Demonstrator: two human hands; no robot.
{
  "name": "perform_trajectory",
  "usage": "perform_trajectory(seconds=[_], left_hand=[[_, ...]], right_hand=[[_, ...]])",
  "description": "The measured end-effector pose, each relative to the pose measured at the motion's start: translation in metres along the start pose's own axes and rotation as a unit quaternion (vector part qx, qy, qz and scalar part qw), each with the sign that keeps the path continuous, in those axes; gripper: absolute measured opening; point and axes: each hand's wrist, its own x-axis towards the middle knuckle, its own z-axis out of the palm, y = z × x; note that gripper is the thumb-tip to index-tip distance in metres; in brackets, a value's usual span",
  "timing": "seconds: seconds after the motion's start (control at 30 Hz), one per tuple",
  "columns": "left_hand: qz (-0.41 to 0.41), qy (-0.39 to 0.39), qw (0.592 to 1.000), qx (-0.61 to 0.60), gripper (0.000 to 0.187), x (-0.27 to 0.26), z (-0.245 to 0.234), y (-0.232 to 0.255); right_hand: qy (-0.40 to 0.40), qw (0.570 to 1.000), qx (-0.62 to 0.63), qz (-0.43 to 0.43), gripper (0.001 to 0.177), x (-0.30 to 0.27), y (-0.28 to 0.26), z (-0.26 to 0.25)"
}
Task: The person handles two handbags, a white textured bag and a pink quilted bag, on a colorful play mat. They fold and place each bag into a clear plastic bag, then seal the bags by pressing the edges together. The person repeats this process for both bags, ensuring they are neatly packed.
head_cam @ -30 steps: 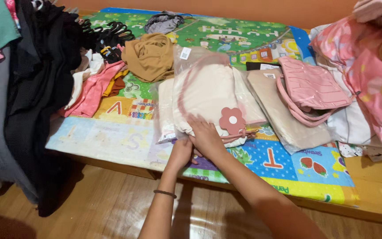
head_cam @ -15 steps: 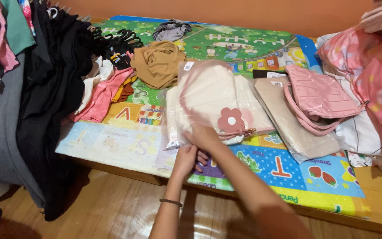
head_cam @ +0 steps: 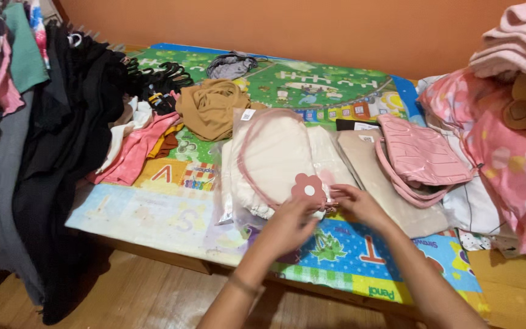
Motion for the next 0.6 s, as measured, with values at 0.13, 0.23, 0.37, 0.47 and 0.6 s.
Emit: perform_trajectory(seconds=[0.13, 0.23, 0.37, 0.47, 0.6], left_hand=[[0.147, -0.024, 0.957, 0.249, 0.047, 0.012, 0.007, -0.009], [0.031, -0.098, 0.972, 0.209, 0.035, 0.005, 0.009, -0.025], [-0.072, -0.095, 0.933, 0.338, 0.022, 0.004, -0.013, -0.042], [0.020, 0.011, 0.940, 0.342, 0.060, 0.005, -0.025, -0.056], [-0.017, -0.090, 0.935, 0.342, 0.054, 0.012, -0.036, -0.087]], right_hand=[[-0.057, 0.983, 0.163, 0.062, 0.037, 0.003, 0.007, 0.023], [-0.052, 0.978, 0.180, 0.094, 0.036, -0.001, -0.008, 0.031], [-0.003, 0.986, 0.118, 0.115, 0.039, 0.010, -0.033, 0.044], [-0.028, 0.983, 0.115, 0.141, 0.037, 0.020, -0.034, 0.054], [-0.039, 0.976, 0.136, 0.166, 0.031, 0.030, -0.029, 0.059]])
